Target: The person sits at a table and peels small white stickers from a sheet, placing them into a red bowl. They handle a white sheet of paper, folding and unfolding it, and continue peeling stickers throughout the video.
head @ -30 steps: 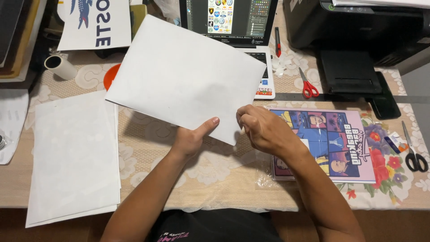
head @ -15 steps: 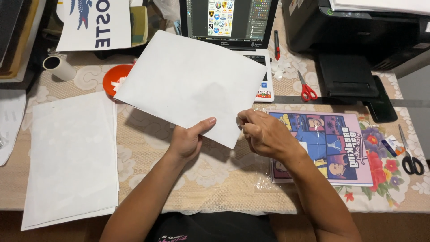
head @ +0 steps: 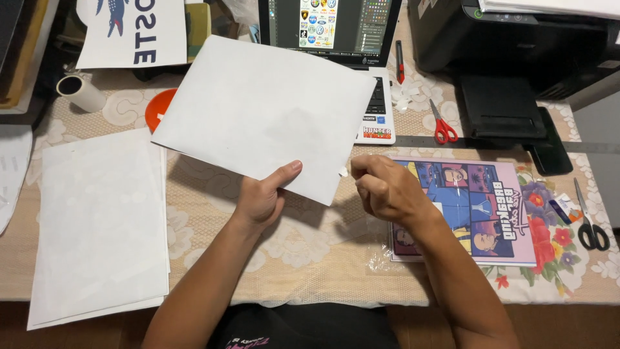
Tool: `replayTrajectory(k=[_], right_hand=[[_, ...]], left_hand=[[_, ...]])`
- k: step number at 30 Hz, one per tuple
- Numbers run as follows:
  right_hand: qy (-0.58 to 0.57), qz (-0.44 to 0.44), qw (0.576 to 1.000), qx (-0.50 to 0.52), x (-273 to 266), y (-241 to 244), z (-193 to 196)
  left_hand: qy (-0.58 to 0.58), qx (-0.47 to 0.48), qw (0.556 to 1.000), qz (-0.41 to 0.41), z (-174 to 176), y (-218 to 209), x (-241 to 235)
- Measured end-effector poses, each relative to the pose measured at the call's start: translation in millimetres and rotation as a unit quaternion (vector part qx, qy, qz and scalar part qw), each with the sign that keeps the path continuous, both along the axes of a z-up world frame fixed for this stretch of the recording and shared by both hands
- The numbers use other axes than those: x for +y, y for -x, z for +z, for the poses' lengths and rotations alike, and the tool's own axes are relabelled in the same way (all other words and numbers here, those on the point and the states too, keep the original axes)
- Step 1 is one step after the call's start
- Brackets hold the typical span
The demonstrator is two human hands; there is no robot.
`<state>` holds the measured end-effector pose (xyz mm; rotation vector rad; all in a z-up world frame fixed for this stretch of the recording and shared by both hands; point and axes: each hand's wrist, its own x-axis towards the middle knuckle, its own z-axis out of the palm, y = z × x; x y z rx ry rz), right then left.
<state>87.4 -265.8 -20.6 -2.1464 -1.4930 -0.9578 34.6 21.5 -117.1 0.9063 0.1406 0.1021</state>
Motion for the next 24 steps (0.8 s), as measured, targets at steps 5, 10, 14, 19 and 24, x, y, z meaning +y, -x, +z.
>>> replayTrajectory(k=[5, 10, 14, 19, 24], right_hand=[[-0.040, -0.017, 0.997, -0.058, 10, 11, 51], [-0.050, 0.022, 0.996, -0.072, 9, 10, 52], [-0.076, 0.029, 0.993, -0.086, 7, 12, 43], [-0.103, 0.043, 0.992, -0.060, 5, 9, 32], [-0.120, 0.069, 0.990, -0.013, 7, 9, 41]], left_hand=[[-0.016, -0.023, 1.000, 0.008, 9, 7, 1], [-0.025, -0.030, 0.999, 0.005, 23, 13, -5], [-0.014, -0.028, 0.999, 0.007, 27, 14, -6], [0.001, -0.002, 1.000, 0.031, 5, 19, 5], [0.015, -0.011, 0.999, 0.027, 2, 12, 7]])
